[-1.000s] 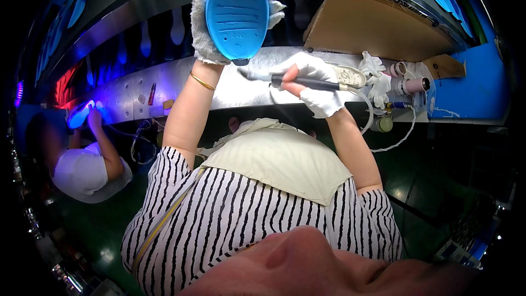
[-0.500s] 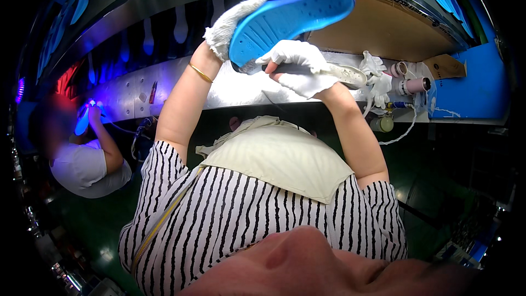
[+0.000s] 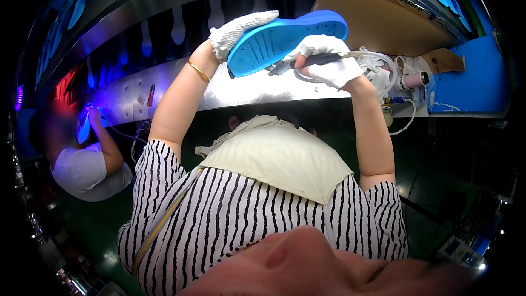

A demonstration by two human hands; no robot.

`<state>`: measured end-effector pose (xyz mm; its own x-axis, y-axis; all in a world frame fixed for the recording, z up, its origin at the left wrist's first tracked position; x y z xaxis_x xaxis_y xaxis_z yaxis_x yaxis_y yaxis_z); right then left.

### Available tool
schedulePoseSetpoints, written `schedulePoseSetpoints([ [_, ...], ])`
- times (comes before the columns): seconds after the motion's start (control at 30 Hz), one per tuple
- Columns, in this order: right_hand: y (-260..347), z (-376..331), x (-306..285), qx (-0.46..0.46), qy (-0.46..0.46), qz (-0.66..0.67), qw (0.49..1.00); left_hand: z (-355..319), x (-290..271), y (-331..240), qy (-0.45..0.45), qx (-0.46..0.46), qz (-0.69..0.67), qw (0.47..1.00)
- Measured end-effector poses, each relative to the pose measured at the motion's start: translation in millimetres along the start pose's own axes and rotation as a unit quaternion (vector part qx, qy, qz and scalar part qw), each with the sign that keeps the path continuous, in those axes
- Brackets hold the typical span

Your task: The person applies a liquid substance to the underside of blue shoe insoles using a brush, then places them onto a moving conveyor belt.

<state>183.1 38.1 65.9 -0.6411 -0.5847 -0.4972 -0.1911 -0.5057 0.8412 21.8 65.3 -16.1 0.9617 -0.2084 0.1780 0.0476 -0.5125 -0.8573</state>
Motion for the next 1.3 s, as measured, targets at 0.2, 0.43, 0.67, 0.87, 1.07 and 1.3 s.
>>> schedulePoseSetpoints([
  [0.2, 13.7, -12.9, 15.0, -0.114, -0.201, 0.037, 0.972, 0.3, 31.4, -4.4, 0.192, 0.102, -0.343, 0.914],
  [0.43, -3.6, -13.2, 34.4, 0.053, -0.131, 0.210, 0.967, -12.1, 43.0, 7.5, 0.261, 0.138, -0.450, 0.843],
  [0.67, 49.1, -9.1, 37.6, -0.205, -0.255, -0.063, 0.943, -4.9, 45.1, 14.7, 0.222, 0.166, -0.464, 0.841],
  [0.87, 12.9, -2.5, -3.8, -0.148, -0.325, 0.048, 0.933, -10.0, 38.9, 27.8, 0.137, 0.146, -0.458, 0.866],
  [1.07, 25.6, 9.3, 3.0, -0.221, -0.318, -0.042, 0.921, -2.9, 34.3, 37.6, 0.106, 0.134, -0.490, 0.855],
  [1.3, -1.1, 18.0, -53.9, -0.171, -0.436, -0.057, 0.882, -18.7, 44.9, 24.2, 0.172, 0.139, -0.387, 0.895],
])
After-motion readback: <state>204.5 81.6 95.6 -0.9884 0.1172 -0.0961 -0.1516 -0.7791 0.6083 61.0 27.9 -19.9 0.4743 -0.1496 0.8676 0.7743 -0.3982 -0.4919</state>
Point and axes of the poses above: each hand's wrist, its own z-axis towards the middle knuckle, its own x-axis out of the palm, y = z × x, the point moved 8 cm from there along z, towards the middle knuckle, and after that the axes turned 4 degrees about -x, right-handed, at the moved point
